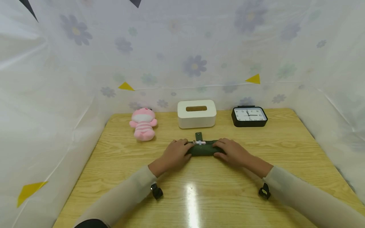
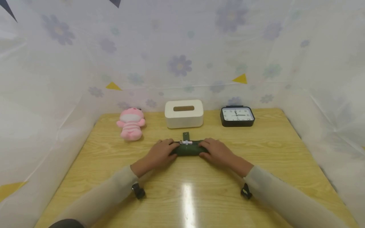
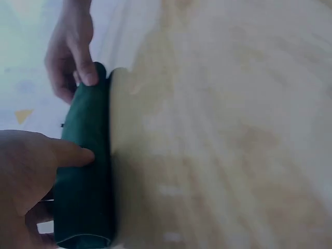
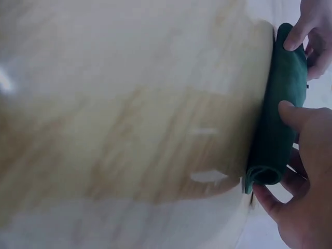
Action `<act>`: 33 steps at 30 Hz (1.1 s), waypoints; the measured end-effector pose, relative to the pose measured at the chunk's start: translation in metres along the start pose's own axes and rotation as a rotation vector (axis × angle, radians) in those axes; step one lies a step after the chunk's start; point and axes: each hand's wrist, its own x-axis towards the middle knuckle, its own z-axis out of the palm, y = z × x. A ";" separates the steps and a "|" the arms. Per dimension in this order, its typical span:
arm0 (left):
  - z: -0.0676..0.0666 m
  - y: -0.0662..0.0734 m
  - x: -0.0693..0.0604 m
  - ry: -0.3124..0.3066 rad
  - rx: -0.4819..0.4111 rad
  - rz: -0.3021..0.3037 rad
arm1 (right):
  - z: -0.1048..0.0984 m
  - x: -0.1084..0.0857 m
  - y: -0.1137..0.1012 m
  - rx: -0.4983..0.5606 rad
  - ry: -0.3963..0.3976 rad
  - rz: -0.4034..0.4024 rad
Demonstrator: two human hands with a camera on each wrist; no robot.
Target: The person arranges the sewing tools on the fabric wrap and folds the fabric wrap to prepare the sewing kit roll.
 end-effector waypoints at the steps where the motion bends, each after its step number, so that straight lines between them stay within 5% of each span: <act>1: -0.001 -0.002 0.002 -0.019 -0.033 -0.008 | -0.001 0.001 0.001 0.022 -0.013 0.009; 10: -0.008 -0.023 0.022 -0.132 -0.280 -0.031 | -0.006 0.014 0.012 0.202 -0.029 0.046; 14: -0.013 -0.023 0.024 -0.180 -0.274 -0.037 | -0.005 0.018 0.016 0.247 -0.031 0.063; 17: -0.015 -0.020 0.027 -0.183 -0.181 -0.035 | -0.004 0.020 0.018 0.257 -0.025 0.056; 22: -0.011 -0.011 0.029 -0.129 0.028 -0.039 | -0.003 0.024 0.019 0.264 -0.022 0.061; 25: -0.008 -0.005 0.029 -0.078 0.077 -0.047 | -0.004 0.026 0.019 0.267 -0.032 0.065; 28: -0.004 0.000 0.027 -0.010 0.052 -0.027 | -0.007 0.028 0.020 0.289 -0.065 0.076; 33: 0.003 -0.001 0.024 0.064 -0.117 -0.013 | -0.018 0.039 0.023 0.346 -0.187 0.111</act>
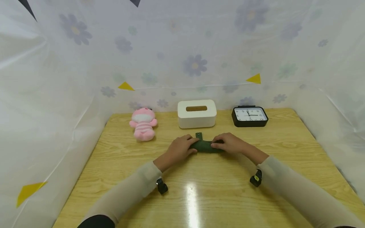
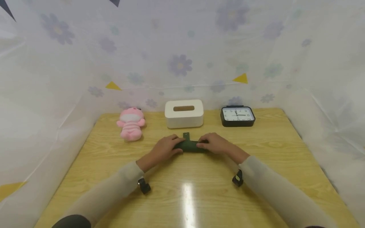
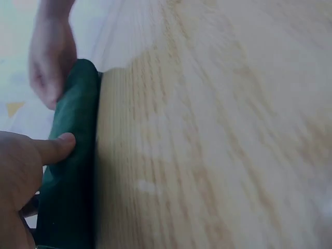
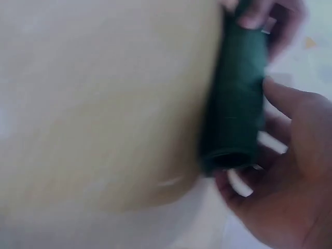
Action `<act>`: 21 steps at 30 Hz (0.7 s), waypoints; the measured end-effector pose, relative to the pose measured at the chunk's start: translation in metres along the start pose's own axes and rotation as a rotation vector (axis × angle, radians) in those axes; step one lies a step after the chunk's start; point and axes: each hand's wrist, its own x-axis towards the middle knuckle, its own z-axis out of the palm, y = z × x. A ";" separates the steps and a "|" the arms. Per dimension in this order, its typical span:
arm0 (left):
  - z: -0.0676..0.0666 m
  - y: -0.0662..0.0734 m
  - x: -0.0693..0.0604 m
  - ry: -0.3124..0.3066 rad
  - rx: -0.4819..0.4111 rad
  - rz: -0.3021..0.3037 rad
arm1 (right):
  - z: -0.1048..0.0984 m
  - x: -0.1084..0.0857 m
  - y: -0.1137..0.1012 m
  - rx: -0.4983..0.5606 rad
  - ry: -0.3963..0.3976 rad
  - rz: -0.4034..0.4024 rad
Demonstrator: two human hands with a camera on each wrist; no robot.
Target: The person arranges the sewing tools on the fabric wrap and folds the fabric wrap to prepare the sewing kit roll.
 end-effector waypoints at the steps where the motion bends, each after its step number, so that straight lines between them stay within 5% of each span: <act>1: 0.001 -0.001 -0.001 0.006 -0.028 -0.004 | -0.003 0.005 -0.001 0.014 -0.011 0.010; 11: 0.006 0.000 -0.001 0.052 -0.047 0.007 | 0.000 0.064 -0.020 0.234 0.027 0.213; 21: 0.008 0.002 -0.002 0.065 -0.040 0.016 | 0.005 0.071 -0.021 0.355 0.097 0.332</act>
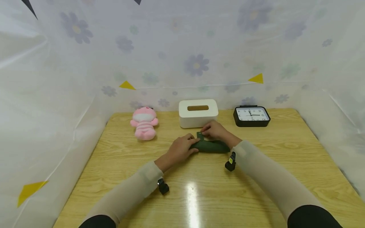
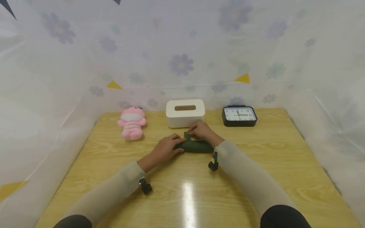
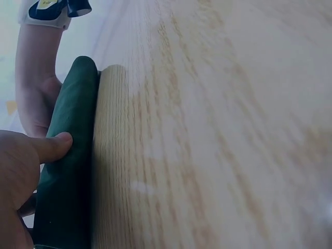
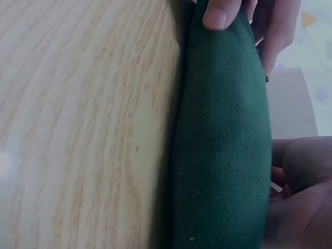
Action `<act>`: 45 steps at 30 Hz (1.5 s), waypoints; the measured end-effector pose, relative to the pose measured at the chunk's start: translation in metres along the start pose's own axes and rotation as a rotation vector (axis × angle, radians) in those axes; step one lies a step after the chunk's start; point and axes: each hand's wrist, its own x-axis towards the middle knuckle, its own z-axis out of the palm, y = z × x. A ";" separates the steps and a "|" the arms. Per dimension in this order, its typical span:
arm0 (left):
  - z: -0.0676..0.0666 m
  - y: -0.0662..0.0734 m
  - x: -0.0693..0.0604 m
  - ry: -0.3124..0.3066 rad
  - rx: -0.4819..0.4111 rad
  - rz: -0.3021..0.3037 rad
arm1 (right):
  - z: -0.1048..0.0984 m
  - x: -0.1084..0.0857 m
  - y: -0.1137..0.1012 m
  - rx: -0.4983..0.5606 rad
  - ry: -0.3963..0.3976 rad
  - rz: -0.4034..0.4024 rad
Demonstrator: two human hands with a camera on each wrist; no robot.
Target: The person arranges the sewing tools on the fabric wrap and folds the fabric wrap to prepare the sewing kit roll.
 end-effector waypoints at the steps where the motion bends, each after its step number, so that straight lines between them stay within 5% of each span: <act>1: 0.000 0.000 0.000 -0.002 -0.001 0.000 | -0.001 0.001 0.001 0.024 0.000 0.007; 6: -0.001 0.001 0.000 -0.007 0.002 -0.001 | -0.003 0.001 0.007 0.129 -0.006 0.039; 12: 0.000 0.001 0.000 0.013 0.000 0.018 | -0.004 -0.006 0.007 0.176 -0.038 -0.019; 16: 0.000 0.001 -0.001 0.028 -0.007 0.019 | -0.002 -0.019 0.004 0.129 -0.032 -0.111; 23: 0.001 0.003 -0.002 0.065 -0.089 -0.054 | 0.014 -0.043 -0.001 -0.156 0.126 -0.268; 38: 0.000 0.006 -0.002 0.092 -0.154 -0.125 | 0.032 -0.054 0.023 0.005 0.192 -0.427; 45: -0.002 0.007 -0.001 0.088 -0.162 -0.144 | 0.032 -0.055 0.024 -0.019 0.183 -0.453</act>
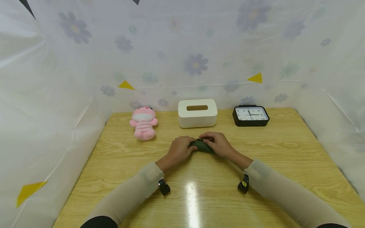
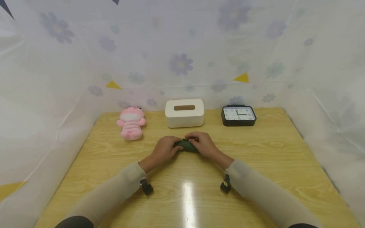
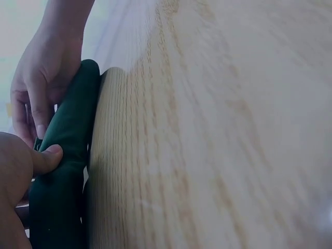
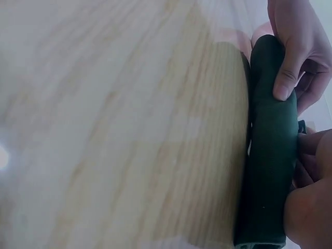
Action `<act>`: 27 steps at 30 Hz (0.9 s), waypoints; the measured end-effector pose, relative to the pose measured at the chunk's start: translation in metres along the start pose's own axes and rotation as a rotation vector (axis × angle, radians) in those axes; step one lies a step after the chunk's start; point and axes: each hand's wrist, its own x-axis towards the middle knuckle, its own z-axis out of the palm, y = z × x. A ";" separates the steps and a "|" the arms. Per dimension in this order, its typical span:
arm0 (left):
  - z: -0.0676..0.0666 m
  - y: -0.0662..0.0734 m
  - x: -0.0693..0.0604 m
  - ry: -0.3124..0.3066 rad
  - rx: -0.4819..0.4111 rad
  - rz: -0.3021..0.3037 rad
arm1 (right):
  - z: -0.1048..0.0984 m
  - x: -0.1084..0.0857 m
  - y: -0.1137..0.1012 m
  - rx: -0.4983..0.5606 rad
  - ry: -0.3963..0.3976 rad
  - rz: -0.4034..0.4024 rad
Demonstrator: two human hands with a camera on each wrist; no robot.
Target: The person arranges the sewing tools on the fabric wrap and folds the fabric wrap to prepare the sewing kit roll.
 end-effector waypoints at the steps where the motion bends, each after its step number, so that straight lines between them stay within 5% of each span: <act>1: 0.000 0.000 0.000 0.001 -0.001 0.001 | -0.001 0.000 -0.001 -0.003 -0.003 -0.003; 12: 0.002 -0.002 0.000 0.012 -0.002 0.012 | -0.003 -0.008 0.000 -0.081 -0.047 -0.056; 27: 0.003 0.001 -0.004 0.037 0.029 0.014 | 0.003 -0.016 -0.008 -0.346 -0.004 -0.267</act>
